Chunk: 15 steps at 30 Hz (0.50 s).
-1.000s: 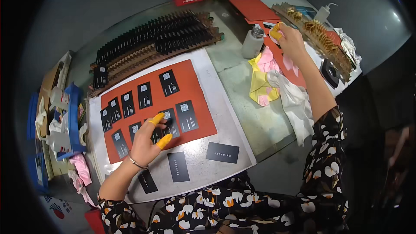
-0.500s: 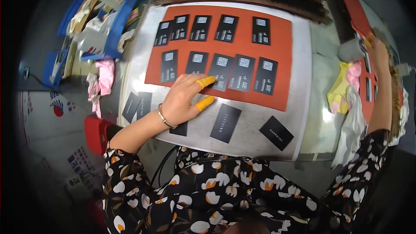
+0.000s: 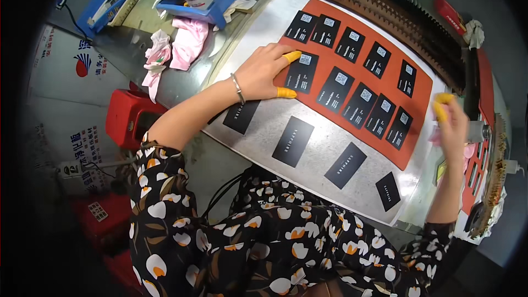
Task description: The person wipes the surface of several small black cards arranged on a red mat using a yellow sponge and a pink cloth. They handle the cards one by one, wiping them thoroughly before moving to the next card in the sequence.
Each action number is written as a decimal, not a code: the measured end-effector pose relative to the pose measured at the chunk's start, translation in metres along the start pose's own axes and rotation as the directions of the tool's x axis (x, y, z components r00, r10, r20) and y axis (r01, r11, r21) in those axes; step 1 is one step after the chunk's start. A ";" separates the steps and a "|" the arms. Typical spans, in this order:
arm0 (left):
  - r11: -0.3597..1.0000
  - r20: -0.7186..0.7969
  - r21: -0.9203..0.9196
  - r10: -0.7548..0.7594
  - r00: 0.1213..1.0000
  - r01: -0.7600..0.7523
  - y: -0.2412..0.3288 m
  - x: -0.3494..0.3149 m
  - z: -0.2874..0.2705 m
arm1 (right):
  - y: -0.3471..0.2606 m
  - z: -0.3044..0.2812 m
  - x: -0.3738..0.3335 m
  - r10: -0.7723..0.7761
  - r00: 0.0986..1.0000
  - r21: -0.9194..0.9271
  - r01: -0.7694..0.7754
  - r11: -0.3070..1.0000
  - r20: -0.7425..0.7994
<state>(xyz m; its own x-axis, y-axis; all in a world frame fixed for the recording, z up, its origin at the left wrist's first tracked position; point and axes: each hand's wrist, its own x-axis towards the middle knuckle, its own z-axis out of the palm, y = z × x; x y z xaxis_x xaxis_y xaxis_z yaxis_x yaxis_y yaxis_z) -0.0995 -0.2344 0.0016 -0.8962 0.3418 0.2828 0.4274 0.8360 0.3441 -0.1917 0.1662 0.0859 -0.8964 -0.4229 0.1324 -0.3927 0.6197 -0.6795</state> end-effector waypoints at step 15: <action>0.989 0.004 -0.042 0.141 0.990 -0.141 -0.048 -0.008 -0.004 | -0.108 0.219 0.058 -0.189 0.969 -0.076 0.202 0.976 0.158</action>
<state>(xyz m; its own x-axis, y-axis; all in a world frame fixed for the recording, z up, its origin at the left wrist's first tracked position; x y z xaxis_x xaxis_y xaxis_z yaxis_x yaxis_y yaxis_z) -0.1122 -0.2789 -0.0136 -0.8275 0.4578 0.3249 0.5537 0.7610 0.3379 -0.1560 -0.0698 0.0084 -0.7625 -0.6311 0.1426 -0.5805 0.5700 -0.5815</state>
